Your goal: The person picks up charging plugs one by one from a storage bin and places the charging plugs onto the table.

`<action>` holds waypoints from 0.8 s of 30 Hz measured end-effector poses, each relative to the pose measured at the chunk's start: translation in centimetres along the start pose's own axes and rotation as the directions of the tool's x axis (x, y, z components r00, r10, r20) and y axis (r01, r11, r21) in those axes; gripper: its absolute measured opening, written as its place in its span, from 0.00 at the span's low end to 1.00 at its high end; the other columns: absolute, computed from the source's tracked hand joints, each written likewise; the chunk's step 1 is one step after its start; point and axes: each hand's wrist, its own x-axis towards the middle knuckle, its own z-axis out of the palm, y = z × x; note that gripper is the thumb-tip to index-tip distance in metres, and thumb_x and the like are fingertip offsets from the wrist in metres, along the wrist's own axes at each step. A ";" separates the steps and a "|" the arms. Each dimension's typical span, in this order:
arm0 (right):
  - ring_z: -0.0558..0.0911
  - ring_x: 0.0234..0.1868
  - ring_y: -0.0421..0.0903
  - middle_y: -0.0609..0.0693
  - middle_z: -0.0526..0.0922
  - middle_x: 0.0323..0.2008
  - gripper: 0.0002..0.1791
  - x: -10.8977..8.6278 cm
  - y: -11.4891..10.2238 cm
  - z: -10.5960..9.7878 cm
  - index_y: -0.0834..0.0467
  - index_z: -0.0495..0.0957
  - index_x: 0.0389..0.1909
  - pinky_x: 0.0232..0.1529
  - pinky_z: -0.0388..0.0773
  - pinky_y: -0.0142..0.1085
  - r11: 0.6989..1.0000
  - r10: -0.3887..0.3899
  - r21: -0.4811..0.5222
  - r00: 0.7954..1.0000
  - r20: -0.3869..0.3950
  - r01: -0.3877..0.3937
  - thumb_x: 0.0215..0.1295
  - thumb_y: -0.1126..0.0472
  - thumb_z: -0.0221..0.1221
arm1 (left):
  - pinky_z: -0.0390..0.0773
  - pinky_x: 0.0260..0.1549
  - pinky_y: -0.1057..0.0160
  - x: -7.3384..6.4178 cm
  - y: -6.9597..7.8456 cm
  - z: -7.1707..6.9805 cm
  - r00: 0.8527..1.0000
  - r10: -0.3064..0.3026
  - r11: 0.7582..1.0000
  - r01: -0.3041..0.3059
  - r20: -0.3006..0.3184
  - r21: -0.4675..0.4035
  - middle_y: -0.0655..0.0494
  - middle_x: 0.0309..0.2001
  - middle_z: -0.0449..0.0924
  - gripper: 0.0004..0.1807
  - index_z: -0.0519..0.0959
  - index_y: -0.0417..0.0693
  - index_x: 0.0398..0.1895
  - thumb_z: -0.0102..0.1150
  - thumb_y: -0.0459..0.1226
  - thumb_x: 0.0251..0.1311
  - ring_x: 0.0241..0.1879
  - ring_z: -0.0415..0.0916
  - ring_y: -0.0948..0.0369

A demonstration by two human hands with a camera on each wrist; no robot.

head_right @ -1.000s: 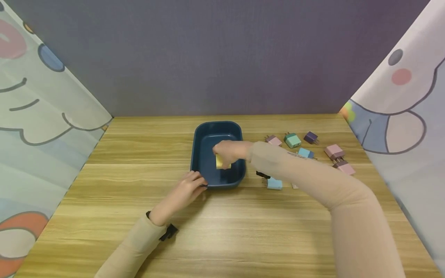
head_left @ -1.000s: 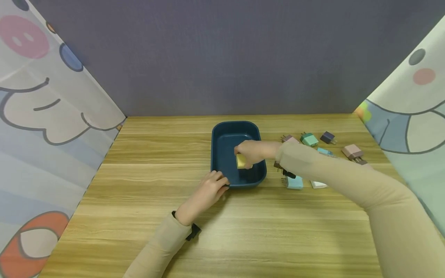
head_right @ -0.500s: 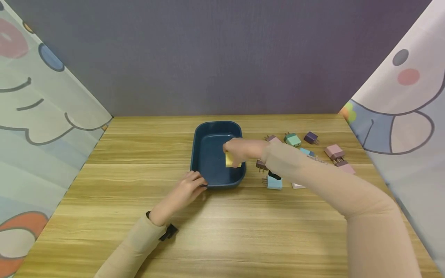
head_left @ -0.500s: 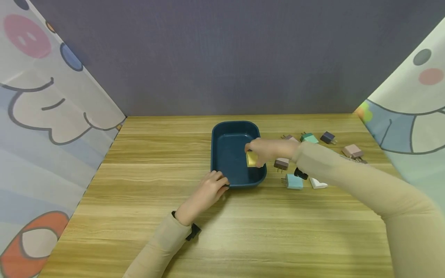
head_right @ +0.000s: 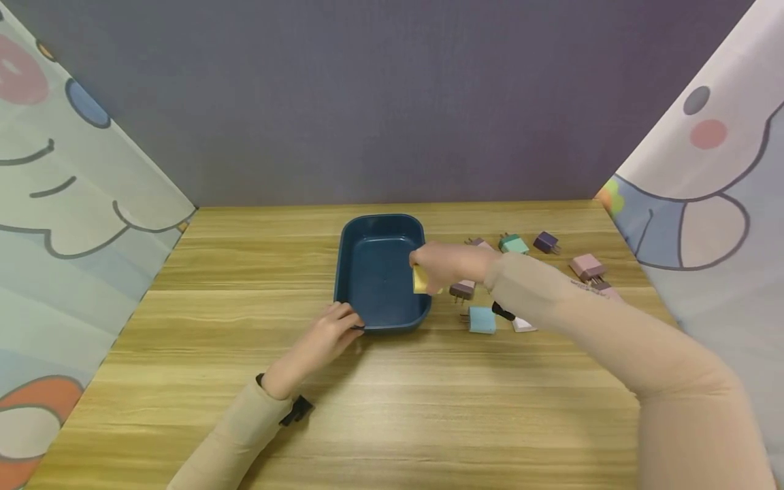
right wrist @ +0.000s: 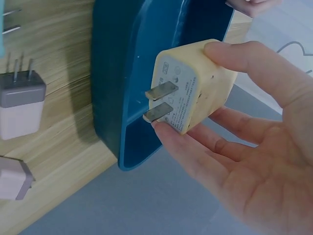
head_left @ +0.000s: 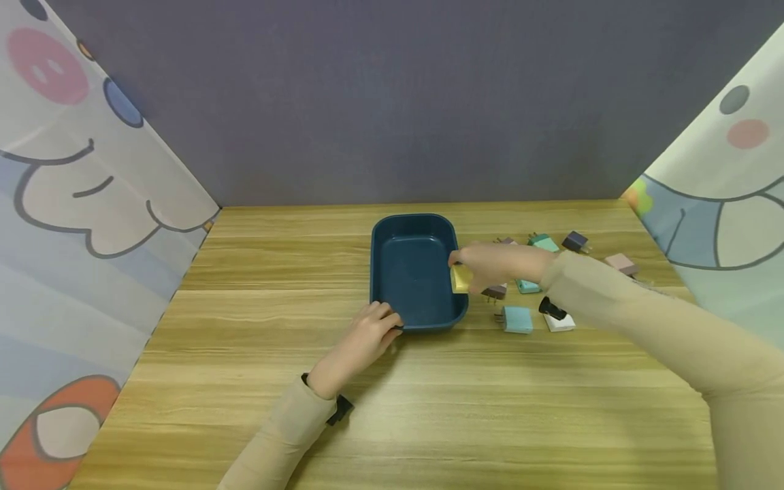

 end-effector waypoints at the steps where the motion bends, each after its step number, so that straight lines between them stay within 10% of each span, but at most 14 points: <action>1: 0.74 0.29 0.45 0.61 0.71 0.53 0.30 -0.3 0.0 0.0 0.64 0.63 0.58 0.27 0.66 0.36 1.000 0.007 -0.010 1.000 -0.005 -0.007 0.53 0.65 0.60 | 0.66 0.27 0.67 0.0 0.0 0.0 1.000 0.000 1.000 0.000 -0.001 -0.001 0.56 0.27 0.72 0.06 0.78 0.46 0.27 0.65 0.30 0.45 0.26 0.65 0.62; 8: 0.63 0.13 0.38 0.57 0.78 0.36 0.31 -1.8 0.9 0.6 0.66 0.64 0.57 0.17 0.58 0.30 1.000 0.001 -0.022 0.998 -0.067 -0.003 0.49 0.65 0.60 | 0.66 0.27 0.68 0.0 0.0 0.0 1.000 -0.011 1.000 0.011 0.010 0.000 0.56 0.27 0.71 0.05 0.78 0.46 0.27 0.64 0.31 0.46 0.26 0.65 0.62; 15: 0.75 0.30 0.42 0.64 0.72 0.50 0.30 -3.3 1.9 1.5 0.71 0.65 0.54 0.30 0.71 0.34 0.998 -0.022 0.054 0.995 -0.093 0.027 0.48 0.68 0.61 | 0.66 0.28 0.67 0.1 0.0 0.0 1.000 -0.008 1.000 0.008 0.005 -0.003 0.56 0.27 0.71 0.06 0.78 0.46 0.27 0.65 0.31 0.46 0.26 0.65 0.62; 24: 0.70 0.20 0.40 0.61 0.77 0.39 0.31 -5.1 3.2 2.5 0.72 0.64 0.54 0.23 0.67 0.31 0.997 -0.006 0.078 0.995 -0.095 0.013 0.47 0.69 0.62 | 0.66 0.27 0.67 0.0 -0.1 0.1 1.000 -0.011 1.000 0.011 0.004 -0.003 0.56 0.27 0.71 0.05 0.78 0.46 0.26 0.64 0.31 0.46 0.26 0.65 0.62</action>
